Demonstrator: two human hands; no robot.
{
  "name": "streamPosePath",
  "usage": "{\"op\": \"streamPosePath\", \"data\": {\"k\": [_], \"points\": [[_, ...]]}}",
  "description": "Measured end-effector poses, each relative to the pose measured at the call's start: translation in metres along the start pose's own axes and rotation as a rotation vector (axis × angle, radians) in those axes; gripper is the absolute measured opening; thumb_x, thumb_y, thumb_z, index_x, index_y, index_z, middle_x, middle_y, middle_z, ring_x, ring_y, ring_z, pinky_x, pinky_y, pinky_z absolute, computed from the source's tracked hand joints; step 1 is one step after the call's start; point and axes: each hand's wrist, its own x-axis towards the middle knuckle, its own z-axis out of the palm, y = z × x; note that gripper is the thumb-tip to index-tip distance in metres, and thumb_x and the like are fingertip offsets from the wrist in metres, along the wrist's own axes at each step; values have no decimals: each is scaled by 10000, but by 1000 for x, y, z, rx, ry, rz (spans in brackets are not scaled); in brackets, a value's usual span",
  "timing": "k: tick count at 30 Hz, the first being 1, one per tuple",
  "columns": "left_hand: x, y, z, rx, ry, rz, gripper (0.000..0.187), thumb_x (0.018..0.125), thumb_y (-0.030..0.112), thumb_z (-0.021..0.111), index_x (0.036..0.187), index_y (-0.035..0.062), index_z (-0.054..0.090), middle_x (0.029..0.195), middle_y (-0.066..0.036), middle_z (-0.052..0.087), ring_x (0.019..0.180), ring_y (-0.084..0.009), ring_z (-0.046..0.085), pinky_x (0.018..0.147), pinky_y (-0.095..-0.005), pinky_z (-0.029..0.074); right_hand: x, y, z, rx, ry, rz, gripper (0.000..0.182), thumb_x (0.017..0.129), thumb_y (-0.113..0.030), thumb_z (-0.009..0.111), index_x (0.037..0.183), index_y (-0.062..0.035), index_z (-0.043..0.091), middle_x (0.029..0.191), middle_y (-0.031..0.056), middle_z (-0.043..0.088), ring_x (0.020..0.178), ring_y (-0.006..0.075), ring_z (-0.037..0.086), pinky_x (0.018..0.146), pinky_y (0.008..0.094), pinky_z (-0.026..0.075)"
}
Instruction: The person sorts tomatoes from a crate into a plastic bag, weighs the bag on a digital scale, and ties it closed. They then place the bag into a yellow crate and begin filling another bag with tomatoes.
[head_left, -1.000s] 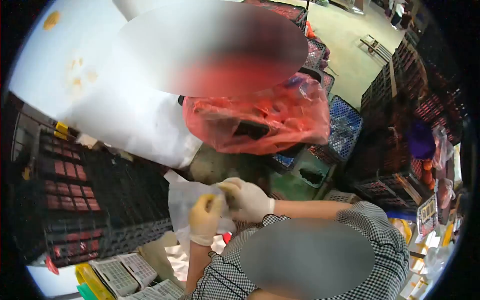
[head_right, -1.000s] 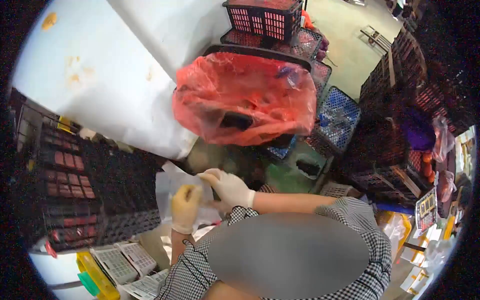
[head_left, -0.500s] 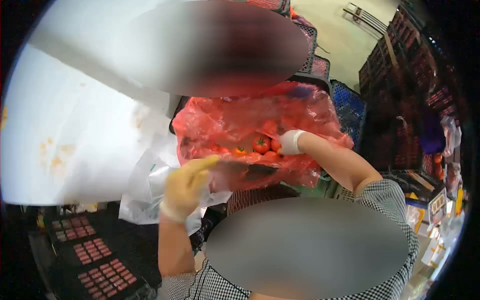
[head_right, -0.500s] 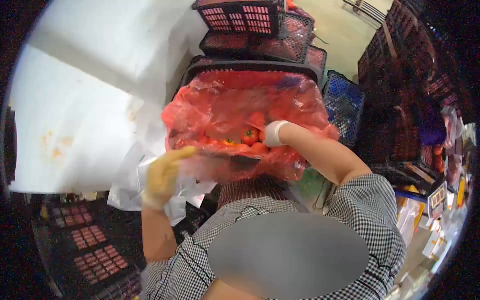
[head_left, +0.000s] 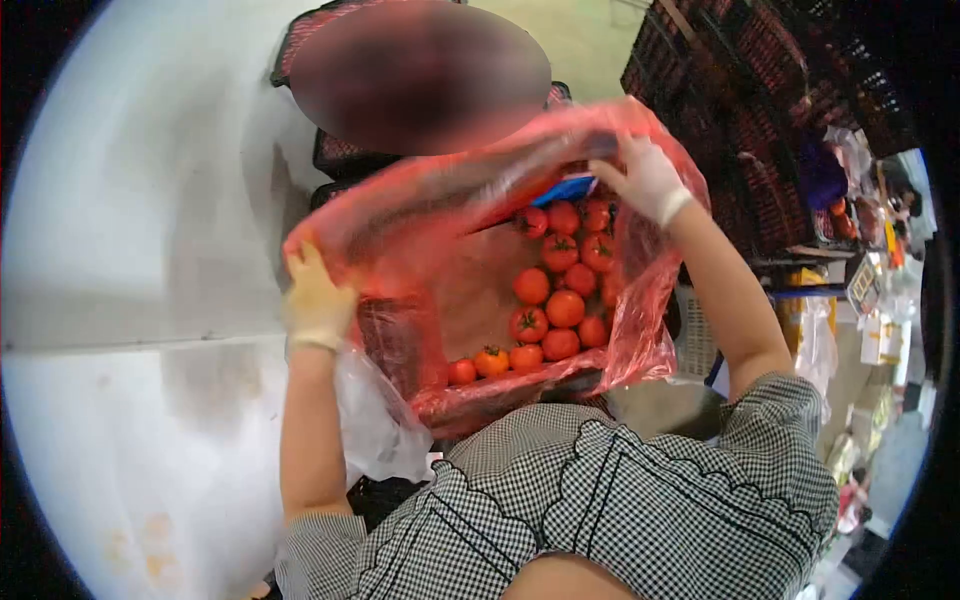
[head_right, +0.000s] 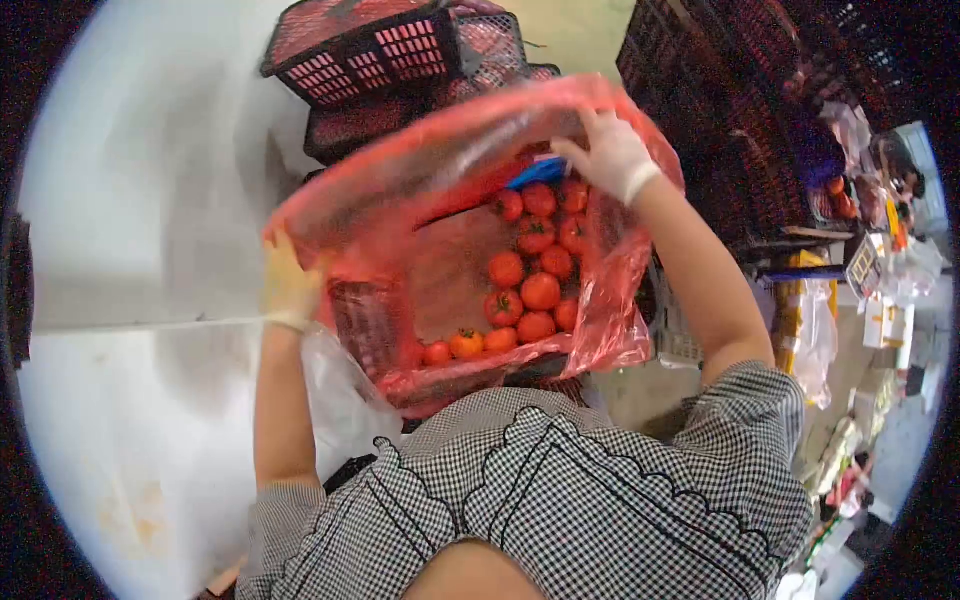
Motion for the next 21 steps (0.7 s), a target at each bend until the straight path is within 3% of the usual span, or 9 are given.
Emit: {"op": "streamPosePath", "data": {"k": [2,6,8,9,13,14,17,18,21], "points": [[53,-23,24,-110,-37,-6,911,775,479,643,1460,60,211,1435,-240,345,1122,-415,540,938,-444,449,33,21,23,68,151,-39,687,866,-472,588,1340,-6,417,1047,240,588,976,384,577,875,440,444],[99,-16,64,-319,-173,-42,836,823,521,590,1437,46,282,1407,-229,398,1196,-402,490,976,-423,421,94,77,71,427,190,94,659,902,-548,469,1319,-38,457,1199,255,566,1151,354,526,970,403,398],[125,-45,130,-719,-172,-57,764,870,537,533,1417,41,339,1389,-185,447,1221,-349,489,988,-393,411,103,104,74,601,-276,495,705,912,-597,389,1330,-34,462,1269,219,548,1232,315,481,1008,357,370],[119,-32,121,-1500,-503,-413,629,910,540,478,1256,17,532,1263,-122,564,1117,-268,556,925,-361,446,92,130,86,594,-287,492,705,912,-597,389,1330,-34,462,1269,219,548,1232,315,481,1008,357,370],[89,-62,176,-1856,-520,-691,591,909,544,476,1167,22,574,1164,-102,599,1045,-241,572,890,-346,455,11,25,29,1300,-661,961,601,948,-529,383,1280,-35,474,1223,140,574,1027,289,609,925,438,466],[67,-71,193,-1895,-458,-751,583,909,545,476,1145,23,585,1139,-97,607,1027,-234,576,881,-342,458,5,136,106,1480,-685,892,535,955,-451,418,1242,-7,507,1182,158,600,995,326,615,861,468,496],[-12,-96,233,-1964,-146,-918,567,909,549,475,1079,27,616,1065,-81,633,973,-214,588,855,-330,465,-41,199,113,1029,-474,955,438,912,-420,515,1100,-39,622,979,123,670,875,234,619,781,345,495],[-41,-105,242,-1955,-25,-971,563,909,550,475,1056,28,627,1040,-76,642,955,-207,592,846,-326,468,-43,172,84,577,-351,993,448,878,-435,551,1069,-38,634,942,109,676,875,209,615,792,314,475],[-122,-127,235,-1906,77,-1028,553,905,559,472,960,40,653,931,-63,657,860,-189,595,790,-311,474,-69,111,31,595,243,378,333,936,-274,523,1031,11,666,955,69,671,867,163,616,802,295,478]]}}
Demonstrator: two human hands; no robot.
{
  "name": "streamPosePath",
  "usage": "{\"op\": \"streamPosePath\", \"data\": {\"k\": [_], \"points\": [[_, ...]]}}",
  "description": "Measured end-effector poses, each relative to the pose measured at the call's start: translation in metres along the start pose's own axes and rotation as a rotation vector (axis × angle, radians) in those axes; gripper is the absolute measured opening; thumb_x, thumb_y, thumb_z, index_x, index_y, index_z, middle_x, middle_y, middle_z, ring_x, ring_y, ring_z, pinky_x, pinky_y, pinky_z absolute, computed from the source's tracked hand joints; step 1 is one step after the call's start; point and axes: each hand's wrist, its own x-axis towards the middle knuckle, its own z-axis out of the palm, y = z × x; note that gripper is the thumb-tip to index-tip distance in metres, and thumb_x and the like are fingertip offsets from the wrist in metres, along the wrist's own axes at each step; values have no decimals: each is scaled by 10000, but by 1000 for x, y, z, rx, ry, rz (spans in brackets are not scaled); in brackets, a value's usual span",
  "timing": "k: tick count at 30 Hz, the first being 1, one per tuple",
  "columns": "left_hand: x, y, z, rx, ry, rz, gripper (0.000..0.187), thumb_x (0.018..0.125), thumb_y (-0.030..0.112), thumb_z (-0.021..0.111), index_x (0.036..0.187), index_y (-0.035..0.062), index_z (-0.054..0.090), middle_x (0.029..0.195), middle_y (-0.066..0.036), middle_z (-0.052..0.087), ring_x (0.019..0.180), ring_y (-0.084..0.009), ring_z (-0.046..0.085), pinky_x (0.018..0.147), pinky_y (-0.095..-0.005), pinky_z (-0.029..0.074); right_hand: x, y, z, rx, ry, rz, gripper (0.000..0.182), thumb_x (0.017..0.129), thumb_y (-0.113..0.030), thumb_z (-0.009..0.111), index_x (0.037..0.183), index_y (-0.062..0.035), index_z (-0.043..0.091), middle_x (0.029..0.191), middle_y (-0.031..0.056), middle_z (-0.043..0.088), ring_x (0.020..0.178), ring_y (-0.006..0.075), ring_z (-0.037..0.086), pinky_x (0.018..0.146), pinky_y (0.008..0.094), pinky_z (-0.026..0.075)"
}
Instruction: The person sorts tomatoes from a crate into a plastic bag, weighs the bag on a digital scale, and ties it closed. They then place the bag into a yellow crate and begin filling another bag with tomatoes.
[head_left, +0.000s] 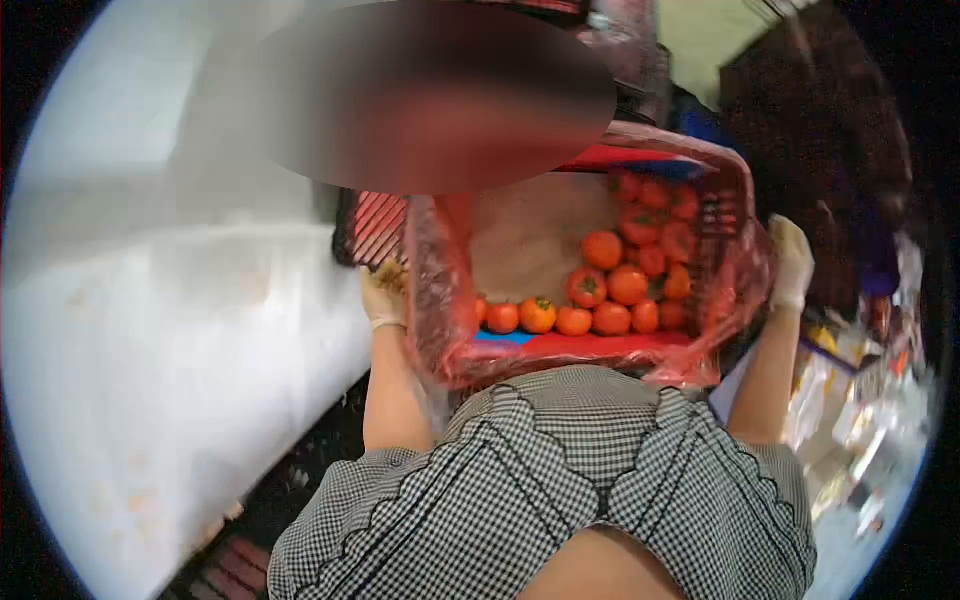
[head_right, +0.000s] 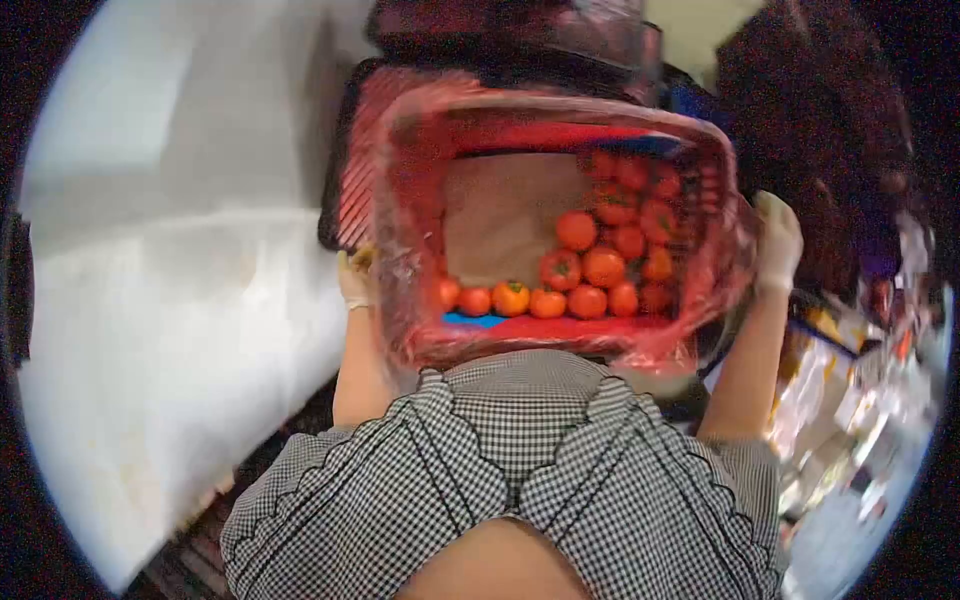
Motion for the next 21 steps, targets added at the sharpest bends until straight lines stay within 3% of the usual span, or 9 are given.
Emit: {"op": "streamPosePath", "data": {"k": [2,3,4,5,8,11,13,16,21], "points": [[-36,4,-30,101,-106,-81,558,895,581,464,802,69,667,751,-55,651,685,-175,579,674,-292,477,-23,-60,11,286,121,25,296,960,-202,491,1054,29,650,979,78,665,904,173,618,841,305,479],[-53,10,-40,731,58,-274,577,880,588,465,779,58,668,676,-87,637,543,-189,545,527,-333,446,-31,-74,17,344,103,6,285,967,-180,478,1055,35,644,996,83,661,926,176,616,860,314,478],[-71,12,-43,706,92,-263,577,880,588,465,779,58,668,676,-87,637,543,-189,545,527,-333,446,-50,-109,37,454,16,9,294,972,-196,476,1035,37,645,1002,95,654,937,167,604,864,311,467],[-92,12,-39,764,19,-396,579,878,587,462,778,55,669,671,-92,633,518,-191,530,498,-339,425,-67,-133,55,326,-121,-216,285,971,-183,470,1006,37,648,992,90,651,936,155,596,861,294,458],[-143,0,-31,869,-209,-798,587,872,582,454,775,46,671,655,-106,621,445,-198,484,412,-358,365,-117,-187,123,454,-629,-254,215,935,-113,499,982,23,658,938,65,658,866,144,602,805,274,467],[-128,-16,-60,887,-179,-762,562,890,542,431,823,42,679,616,-102,605,394,-180,458,369,-335,331,-179,-227,158,294,-1273,-398,183,880,-127,576,976,0,666,921,98,674,848,165,630,780,290,491],[-168,-5,-41,435,254,-190,513,902,506,443,889,53,685,578,-88,589,357,-158,411,351,-297,317,-222,-242,176,268,-1641,-681,212,866,-172,591,983,-11,665,928,137,659,858,227,641,791,321,498],[-181,10,-69,341,374,-17,440,933,435,459,987,50,665,663,-87,598,414,-144,455,390,-276,330,-285,-238,202,-141,-1866,-1054,302,820,-236,589,1033,-26,630,985,169,650,923,343,625,824,429,492],[-232,60,-63,-159,547,460,377,944,363,469,970,53,681,657,-62,584,496,-120,472,458,-253,377,-349,-205,226,-190,-1993,-1381,338,801,-156,609,1127,-68,618,1014,172,625,892,327,620,780,404,505]]}}
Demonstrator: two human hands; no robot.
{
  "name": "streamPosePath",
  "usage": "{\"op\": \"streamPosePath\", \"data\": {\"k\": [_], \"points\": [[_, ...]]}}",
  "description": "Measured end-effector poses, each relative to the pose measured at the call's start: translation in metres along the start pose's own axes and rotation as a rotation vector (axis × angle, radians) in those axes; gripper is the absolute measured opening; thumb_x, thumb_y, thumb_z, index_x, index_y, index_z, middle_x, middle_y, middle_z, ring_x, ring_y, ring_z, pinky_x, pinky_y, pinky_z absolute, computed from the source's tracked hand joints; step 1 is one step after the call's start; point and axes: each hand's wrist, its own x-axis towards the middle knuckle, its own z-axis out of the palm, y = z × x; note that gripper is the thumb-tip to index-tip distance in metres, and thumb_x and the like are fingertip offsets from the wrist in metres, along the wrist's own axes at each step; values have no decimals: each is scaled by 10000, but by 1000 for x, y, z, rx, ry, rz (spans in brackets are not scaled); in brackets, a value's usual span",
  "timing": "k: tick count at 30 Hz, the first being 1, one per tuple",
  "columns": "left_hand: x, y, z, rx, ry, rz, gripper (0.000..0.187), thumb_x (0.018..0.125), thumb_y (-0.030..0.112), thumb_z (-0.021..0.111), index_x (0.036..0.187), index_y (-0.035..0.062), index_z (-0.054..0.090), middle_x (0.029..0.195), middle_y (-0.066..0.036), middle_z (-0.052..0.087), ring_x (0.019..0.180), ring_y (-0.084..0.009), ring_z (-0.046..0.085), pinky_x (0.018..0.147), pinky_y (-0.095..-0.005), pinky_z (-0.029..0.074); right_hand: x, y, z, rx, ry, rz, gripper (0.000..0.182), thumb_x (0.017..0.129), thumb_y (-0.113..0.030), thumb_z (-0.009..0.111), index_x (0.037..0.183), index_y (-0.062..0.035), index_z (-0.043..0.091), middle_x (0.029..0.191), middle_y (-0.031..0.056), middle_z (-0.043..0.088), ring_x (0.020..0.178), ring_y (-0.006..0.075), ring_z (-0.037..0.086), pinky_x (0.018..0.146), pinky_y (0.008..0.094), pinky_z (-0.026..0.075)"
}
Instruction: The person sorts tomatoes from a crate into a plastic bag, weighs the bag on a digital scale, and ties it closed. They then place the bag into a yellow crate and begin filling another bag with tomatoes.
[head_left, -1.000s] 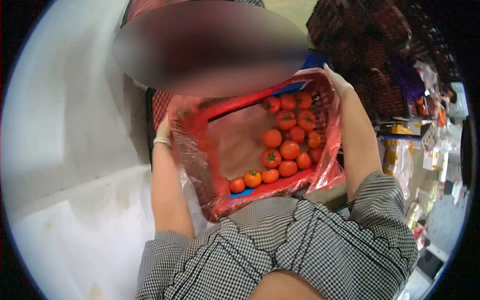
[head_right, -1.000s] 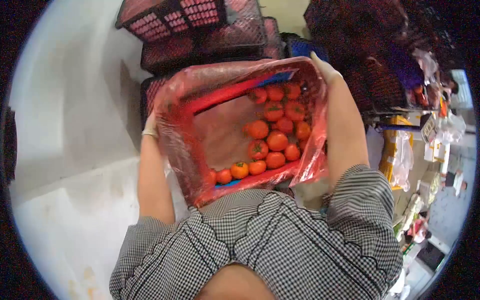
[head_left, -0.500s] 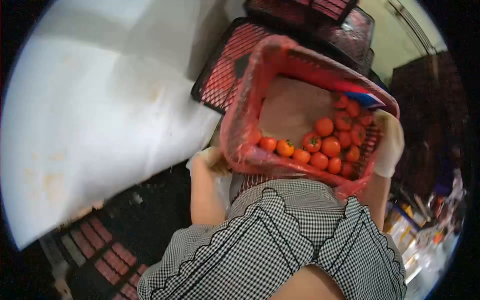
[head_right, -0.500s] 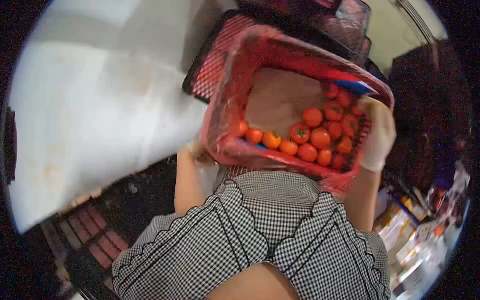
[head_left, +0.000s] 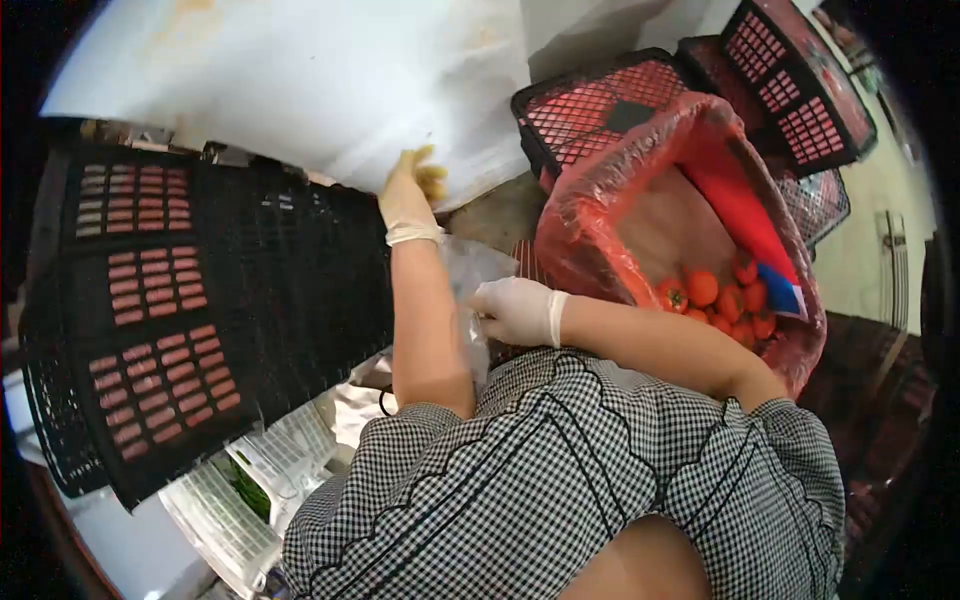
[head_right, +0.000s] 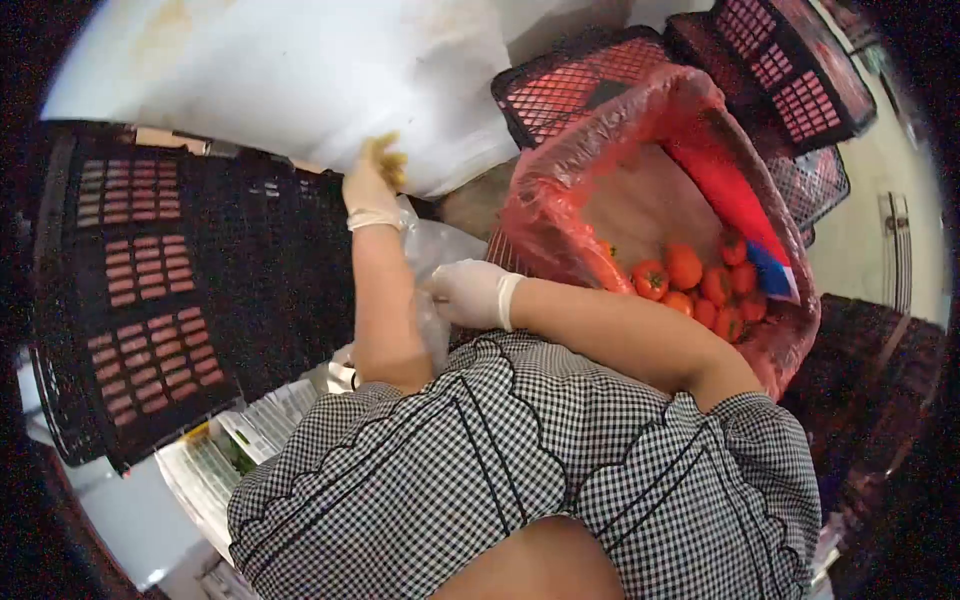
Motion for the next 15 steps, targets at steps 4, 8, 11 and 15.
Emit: {"op": "streamPosePath", "data": {"k": [4,8,11,15], "points": [[-66,107,1,-285,-127,388,396,937,296,476,1029,-57,630,684,-120,622,591,-180,545,565,-270,430,-22,11,-23,51,495,-151,320,788,-36,583,1104,-61,624,1017,156,630,873,286,630,774,358,509],[-114,176,11,-65,-323,867,463,937,318,458,1077,-98,602,861,-168,650,729,-207,583,648,-298,448,-85,5,-87,343,1014,-52,311,740,51,615,1036,-44,636,951,88,647,897,189,628,789,287,496],[-132,168,41,25,-552,1018,428,910,277,503,1088,-99,605,1004,-163,651,865,-220,611,800,-320,459,-132,8,-102,511,1196,-26,264,777,19,636,1038,-17,623,968,38,637,927,127,602,794,275,491],[-162,119,106,359,-900,1159,436,752,182,719,1111,-44,619,1011,-148,649,971,-259,587,891,-363,442,-182,20,-95,564,1464,121,243,812,-8,629,1054,-19,618,971,16,624,899,93,586,774,243,482]]}}
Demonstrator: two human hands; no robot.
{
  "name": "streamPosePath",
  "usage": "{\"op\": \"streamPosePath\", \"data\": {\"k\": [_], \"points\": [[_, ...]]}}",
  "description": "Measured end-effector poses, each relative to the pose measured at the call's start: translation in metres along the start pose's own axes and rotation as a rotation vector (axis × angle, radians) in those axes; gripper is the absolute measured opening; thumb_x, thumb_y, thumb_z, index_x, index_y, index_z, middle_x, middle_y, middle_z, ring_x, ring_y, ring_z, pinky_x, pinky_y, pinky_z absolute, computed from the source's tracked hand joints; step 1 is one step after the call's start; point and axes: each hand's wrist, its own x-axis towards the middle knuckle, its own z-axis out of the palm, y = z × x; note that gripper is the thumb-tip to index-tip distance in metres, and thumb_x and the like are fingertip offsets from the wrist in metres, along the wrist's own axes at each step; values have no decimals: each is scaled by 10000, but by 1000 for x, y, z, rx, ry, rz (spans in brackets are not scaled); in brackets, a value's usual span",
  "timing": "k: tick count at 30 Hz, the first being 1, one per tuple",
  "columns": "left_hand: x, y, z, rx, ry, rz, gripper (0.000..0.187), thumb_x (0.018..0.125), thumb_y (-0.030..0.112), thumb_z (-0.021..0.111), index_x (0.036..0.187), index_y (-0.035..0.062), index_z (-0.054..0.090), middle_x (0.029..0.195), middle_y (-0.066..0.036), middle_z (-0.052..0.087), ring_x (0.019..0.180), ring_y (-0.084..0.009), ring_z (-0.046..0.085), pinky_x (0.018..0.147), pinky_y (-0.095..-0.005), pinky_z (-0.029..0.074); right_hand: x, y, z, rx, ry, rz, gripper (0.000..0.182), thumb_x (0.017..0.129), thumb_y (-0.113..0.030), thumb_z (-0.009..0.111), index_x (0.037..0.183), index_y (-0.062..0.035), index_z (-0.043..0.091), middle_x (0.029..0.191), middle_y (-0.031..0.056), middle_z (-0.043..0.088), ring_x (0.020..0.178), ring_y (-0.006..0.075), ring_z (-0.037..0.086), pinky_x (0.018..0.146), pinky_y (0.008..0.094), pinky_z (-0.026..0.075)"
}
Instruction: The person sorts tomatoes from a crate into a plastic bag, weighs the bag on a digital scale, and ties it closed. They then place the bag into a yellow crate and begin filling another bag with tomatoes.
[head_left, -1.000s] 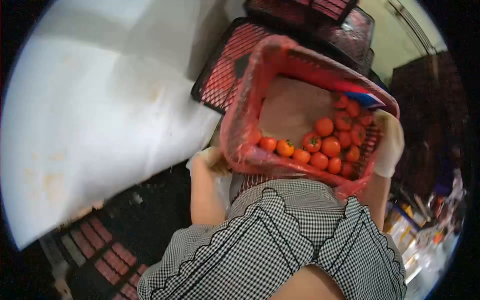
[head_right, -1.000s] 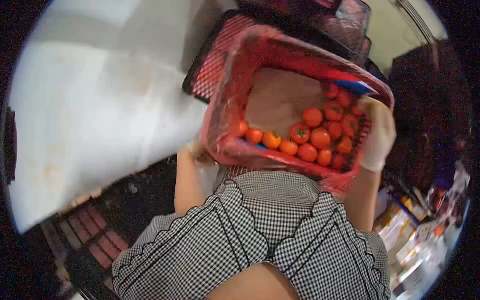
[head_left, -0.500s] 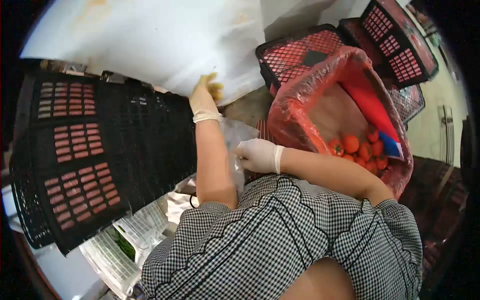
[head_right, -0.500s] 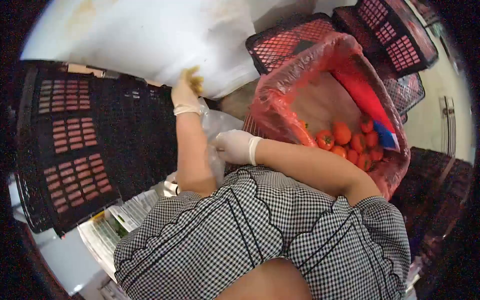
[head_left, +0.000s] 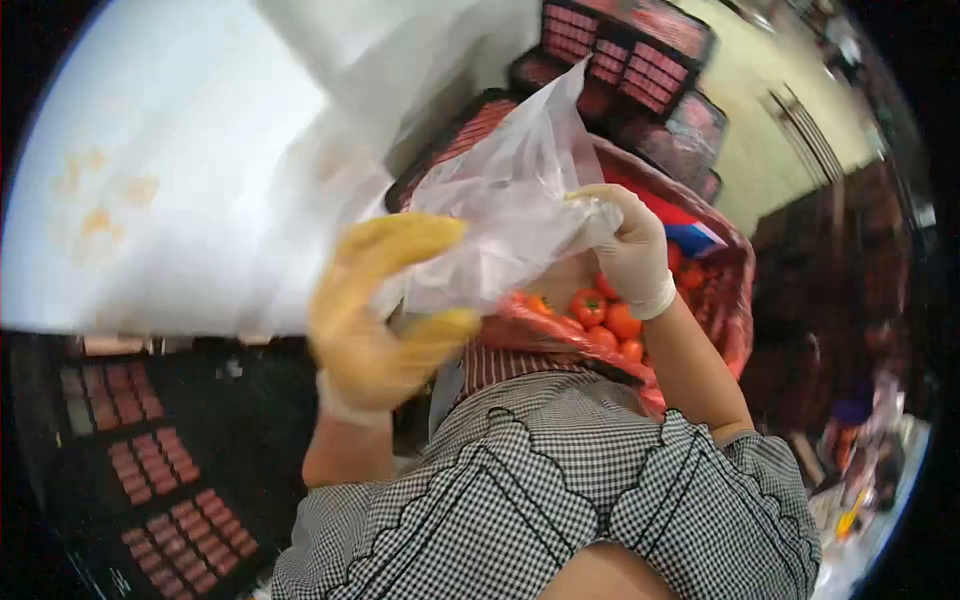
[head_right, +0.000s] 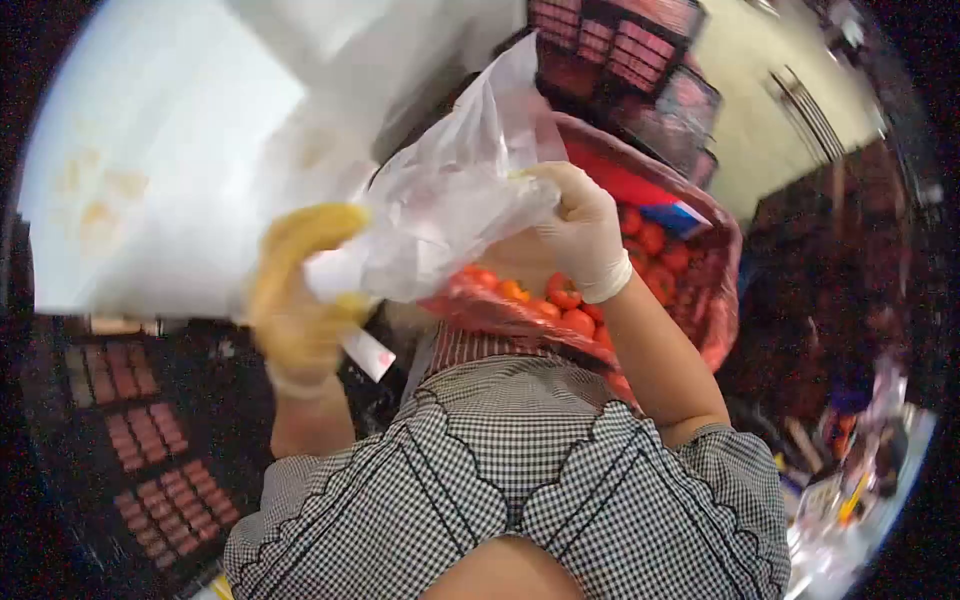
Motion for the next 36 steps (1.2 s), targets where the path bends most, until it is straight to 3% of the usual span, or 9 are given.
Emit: {"op": "streamPosePath", "data": {"k": [5,10,16,23,25,27,29,32,36], "points": [[7,-44,98,226,-276,185,455,754,247,740,1091,-35,620,1018,-135,648,922,-210,598,826,-333,462,-24,-2,-50,-387,130,-51,190,837,-46,609,1022,-17,642,996,49,623,899,103,588,773,251,474],[7,-86,138,-468,-611,-694,134,853,73,616,948,-19,640,872,-59,656,821,-138,624,764,-267,501,-48,24,-89,-325,411,8,456,862,-79,604,1278,33,452,1102,113,613,953,166,606,844,291,491],[-1,-88,165,-633,-536,-885,83,845,60,595,868,-13,630,818,-45,636,754,-105,579,706,-234,468,-95,46,-45,-453,478,25,870,727,-218,767,1375,69,262,1279,218,437,1214,306,441,1041,395,351],[6,-93,102,-546,-706,-1036,199,742,23,489,903,-43,587,787,-88,621,641,-124,559,562,-234,451,-95,33,-43,-1326,132,55,338,795,-180,590,1106,-55,629,1196,223,560,1115,427,501,971,434,411],[14,-91,75,-512,-755,-1159,217,761,45,488,927,-46,593,789,-97,625,634,-128,565,538,-237,453,-86,27,-51,-622,-382,544,288,836,-261,534,997,-68,674,1024,155,656,882,367,619,798,429,487],[17,-97,52,-403,-1023,-1259,263,806,103,492,995,-46,598,797,-97,627,632,-129,576,497,-247,451,-87,64,-52,-559,-316,-44,343,881,-353,507,904,-67,696,866,101,689,696,278,635,677,392,495],[6,-110,47,-559,-1041,-1303,288,858,161,504,1045,-37,598,810,-78,631,604,-120,563,479,-252,448,-71,69,-69,-100,-331,621,393,912,-412,497,956,-69,683,861,69,687,706,200,619,665,335,493],[-7,-107,63,-743,-460,-1344,308,899,212,531,1109,-2,601,831,-47,624,606,-132,529,527,-270,460,-51,115,-118,464,-153,682,484,903,-466,538,977,-3,656,884,102,674,755,153,622,645,298,487],[-15,-106,80,-860,-332,-1317,381,873,206,577,1175,-26,565,829,-64,601,734,-161,566,636,-332,509,-44,160,-167,-1056,416,674,659,712,-517,702,1103,-2,577,1100,219,586,1016,352,579,885,445,465]]}}
